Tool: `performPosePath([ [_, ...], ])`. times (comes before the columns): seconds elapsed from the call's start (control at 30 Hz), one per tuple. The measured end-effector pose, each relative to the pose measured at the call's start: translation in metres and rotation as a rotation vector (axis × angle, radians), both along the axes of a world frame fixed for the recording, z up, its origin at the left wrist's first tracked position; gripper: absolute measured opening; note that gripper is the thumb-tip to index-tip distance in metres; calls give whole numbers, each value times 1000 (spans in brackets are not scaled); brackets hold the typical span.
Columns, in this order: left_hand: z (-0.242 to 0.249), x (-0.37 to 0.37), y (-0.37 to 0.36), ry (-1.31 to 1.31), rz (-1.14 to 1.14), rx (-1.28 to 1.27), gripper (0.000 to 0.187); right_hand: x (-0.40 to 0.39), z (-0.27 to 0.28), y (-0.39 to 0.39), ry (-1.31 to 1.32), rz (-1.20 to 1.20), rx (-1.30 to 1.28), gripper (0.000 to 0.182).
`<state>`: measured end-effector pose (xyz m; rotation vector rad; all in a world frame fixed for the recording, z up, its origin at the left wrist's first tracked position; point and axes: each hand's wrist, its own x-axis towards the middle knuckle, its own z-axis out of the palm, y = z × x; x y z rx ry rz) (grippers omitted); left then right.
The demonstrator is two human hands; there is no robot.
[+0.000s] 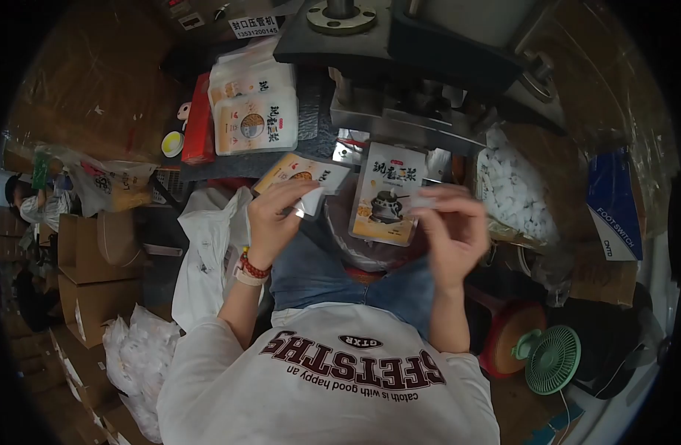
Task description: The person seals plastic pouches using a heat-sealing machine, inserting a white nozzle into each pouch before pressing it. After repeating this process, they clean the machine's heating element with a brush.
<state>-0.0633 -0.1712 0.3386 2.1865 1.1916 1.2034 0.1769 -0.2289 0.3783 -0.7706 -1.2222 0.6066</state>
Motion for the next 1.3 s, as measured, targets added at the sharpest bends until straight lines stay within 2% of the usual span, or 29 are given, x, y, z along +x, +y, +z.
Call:
performPosePath([
  [0.07,16,19,-11,-2,-88,40,37,-18,-9,7,-312,-9,33,24],
  [0.17,39,32,-22,8,-180,120,32,-22,-2,1,-322,55,113,24],
  [0.23,44,34,-23,-95,-372,21,25,-12,-5,0,-347,67,172,29],
  [0.27,40,38,-22,-98,-382,19,25,-9,-11,-1,-283,57,97,30],
  [0.33,19,51,-19,-181,-381,-151,18,-6,-15,-1,-221,42,19,33],
  [0.37,5,58,-15,-182,-383,-151,18,-5,-15,1,-149,-54,-127,34],
  [0.43,-20,71,0,-366,-306,-848,21,4,-12,1,-72,-227,-315,34],
  [0.47,-19,77,7,-476,-294,-986,26,20,-9,2,-180,-358,-295,29],
  [0.5,-17,81,14,-477,-295,-985,26,38,-6,3,-287,-489,-275,25],
  [0.57,-13,89,28,-650,-319,-1110,24,67,4,4,-439,-651,-418,16],
  [0.6,-14,95,35,-726,-312,-1119,25,78,6,12,-566,-729,-389,13],
  [0.63,-17,99,43,-727,-310,-1120,25,92,-6,20,-568,-727,-390,13],
  [0.7,-25,103,56,-819,-362,-1176,29,114,-43,32,-1102,-830,-499,18],
  [0.73,-21,103,59,-803,-355,-1220,29,114,-43,34,-1100,-823,-498,18],
  [0.8,-22,106,59,-821,-332,-1226,29,110,-41,37,-1010,-688,-755,22],
  [0.83,-20,106,57,-833,-313,-1243,30,110,-41,35,-1007,-671,-755,22],
  [0.9,-10,99,58,-795,-270,-1216,29,115,-42,34,-1172,-721,-542,25],
  [0.97,4,80,67,-240,-257,-1070,28,121,-45,34,-1237,-708,-587,28],
  [1.0,-15,61,77,-225,-192,-810,42,124,-46,34,-1258,-673,-626,28],
  [1.07,-8,19,88,296,269,91,59,123,-45,33,-1278,-641,-669,28],
  [1.1,-15,-3,87,296,271,91,59,121,-41,33,-1184,-725,-636,26],
  [1.17,-33,-36,73,749,285,111,69,114,-28,30,-1093,-800,-598,24],
  [1.23,-29,-48,54,679,73,53,62,100,-11,23,-618,-695,-372,19],
  [1.27,-31,-50,47,643,44,86,52,90,-5,18,-616,-697,-384,19],
  [1.3,-32,-50,40,644,36,77,52,77,0,13,-457,-541,-318,18],
])
